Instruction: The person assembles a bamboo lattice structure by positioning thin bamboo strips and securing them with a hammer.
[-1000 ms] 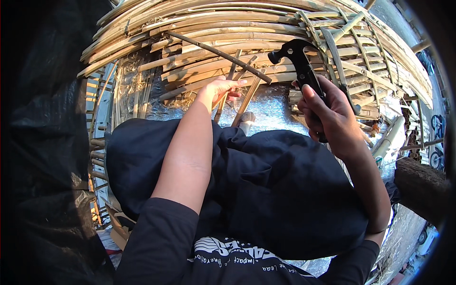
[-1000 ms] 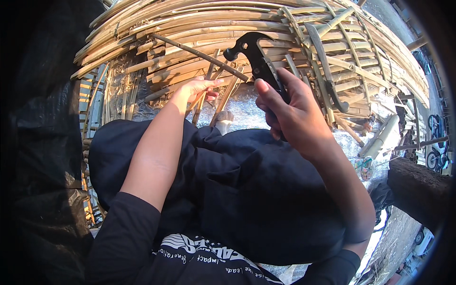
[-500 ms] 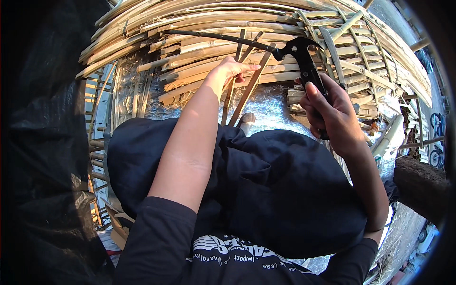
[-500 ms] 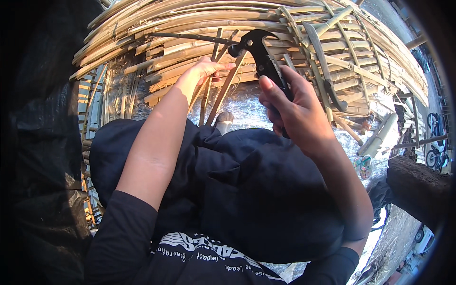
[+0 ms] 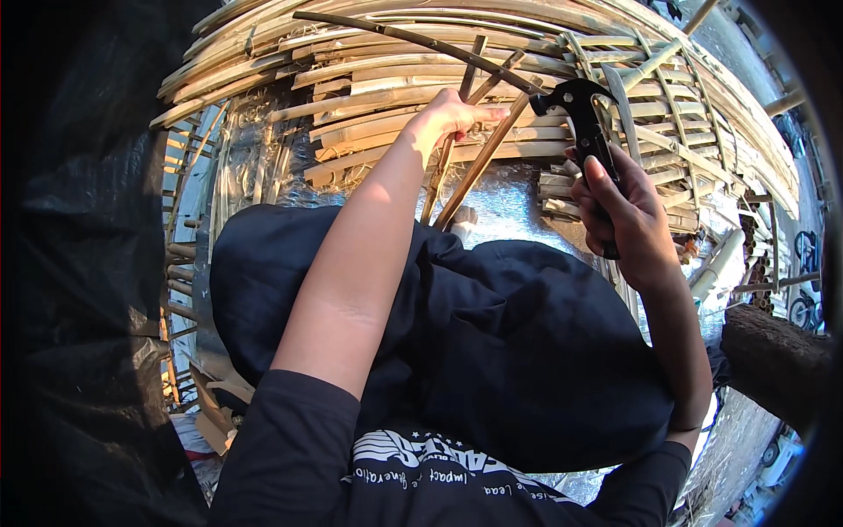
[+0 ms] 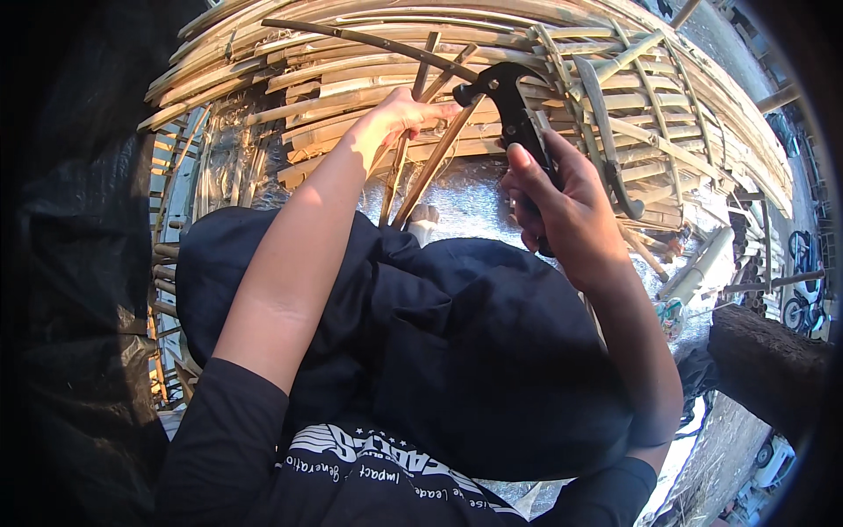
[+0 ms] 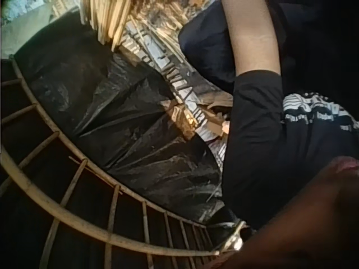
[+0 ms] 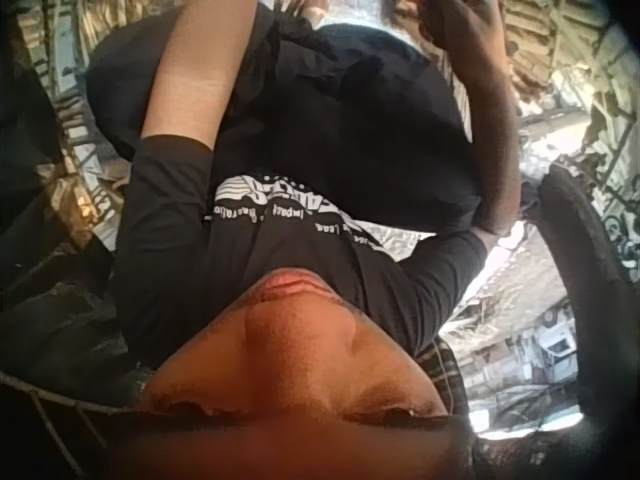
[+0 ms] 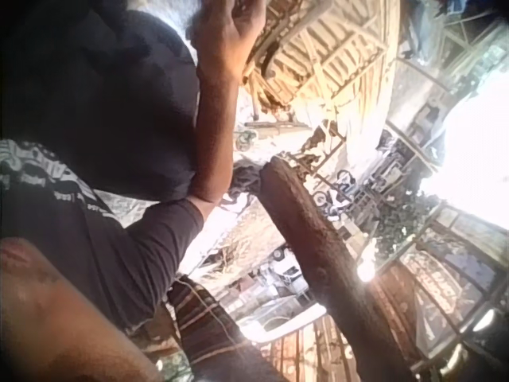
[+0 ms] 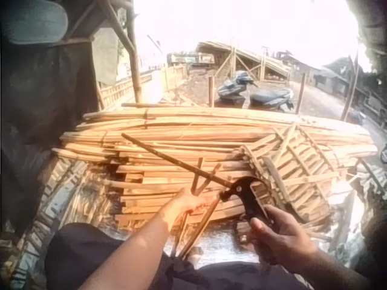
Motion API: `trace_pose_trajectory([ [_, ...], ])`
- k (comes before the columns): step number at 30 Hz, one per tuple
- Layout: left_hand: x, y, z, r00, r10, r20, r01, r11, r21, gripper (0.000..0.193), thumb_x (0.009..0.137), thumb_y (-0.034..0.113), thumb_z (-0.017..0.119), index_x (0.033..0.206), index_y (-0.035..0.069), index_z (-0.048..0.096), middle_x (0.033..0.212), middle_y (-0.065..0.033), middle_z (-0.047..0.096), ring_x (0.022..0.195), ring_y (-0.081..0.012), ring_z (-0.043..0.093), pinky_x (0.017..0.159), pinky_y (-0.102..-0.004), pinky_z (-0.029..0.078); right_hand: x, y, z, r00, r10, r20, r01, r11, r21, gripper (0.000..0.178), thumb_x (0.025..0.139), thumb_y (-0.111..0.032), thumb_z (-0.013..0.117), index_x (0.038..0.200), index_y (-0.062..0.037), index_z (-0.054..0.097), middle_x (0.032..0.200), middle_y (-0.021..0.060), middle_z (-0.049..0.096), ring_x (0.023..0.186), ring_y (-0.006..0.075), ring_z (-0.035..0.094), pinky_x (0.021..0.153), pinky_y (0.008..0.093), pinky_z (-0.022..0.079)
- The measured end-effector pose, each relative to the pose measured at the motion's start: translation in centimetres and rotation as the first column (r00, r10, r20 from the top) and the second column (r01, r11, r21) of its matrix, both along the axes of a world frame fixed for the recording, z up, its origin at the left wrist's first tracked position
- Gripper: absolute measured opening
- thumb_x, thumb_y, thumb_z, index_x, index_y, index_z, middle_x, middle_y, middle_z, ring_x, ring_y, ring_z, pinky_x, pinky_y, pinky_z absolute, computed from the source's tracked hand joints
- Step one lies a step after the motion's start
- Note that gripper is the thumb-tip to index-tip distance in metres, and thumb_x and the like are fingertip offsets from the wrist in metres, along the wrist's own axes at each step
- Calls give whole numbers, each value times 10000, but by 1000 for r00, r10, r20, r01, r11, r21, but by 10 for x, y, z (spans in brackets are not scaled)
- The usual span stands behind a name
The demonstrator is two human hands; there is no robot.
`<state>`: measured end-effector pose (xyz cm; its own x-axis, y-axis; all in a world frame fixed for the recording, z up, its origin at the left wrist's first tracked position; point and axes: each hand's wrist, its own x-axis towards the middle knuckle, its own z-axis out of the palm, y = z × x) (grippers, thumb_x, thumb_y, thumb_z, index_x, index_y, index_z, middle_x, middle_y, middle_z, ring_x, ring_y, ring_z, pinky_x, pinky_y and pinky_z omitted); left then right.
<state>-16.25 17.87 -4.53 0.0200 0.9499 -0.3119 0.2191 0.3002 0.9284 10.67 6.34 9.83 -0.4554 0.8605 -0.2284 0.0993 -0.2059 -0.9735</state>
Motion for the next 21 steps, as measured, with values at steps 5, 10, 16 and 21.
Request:
trace_pose_trajectory([
  [5,-7,16,48,974,-12,-225,2,999,-43,643,621,574,919,773,39,597,532,-23,501,411,-110,491,408,-263,391,8,1,3,999,-29,24,29,1000,7,356,1056,-311,540,1296,-47,532,773,-41,473,501,-6,360,415,182,321],
  [10,-29,53,81,985,44,-166,-14,984,179,558,607,443,962,615,82,537,514,9,426,427,-107,440,400,-283,374,9,3,10,993,-54,-102,53,999,-12,270,1019,-315,617,1051,-60,536,770,-5,543,508,17,428,413,204,357],
  [16,-31,76,175,912,183,-367,-122,976,181,857,768,464,859,1379,7,469,1088,-222,629,881,-241,617,800,-408,592,-5,-9,23,997,-46,-57,47,999,16,375,1063,-296,521,1338,-41,522,786,-34,477,486,-6,334,414,178,320],
  [21,-17,65,239,918,216,-332,-127,954,271,734,732,473,881,1158,-29,558,834,-85,591,587,-146,525,610,-341,561,-7,-14,38,981,-104,-161,115,992,57,390,1063,-312,523,1341,-38,521,802,-26,481,487,-3,333,413,182,317],
])
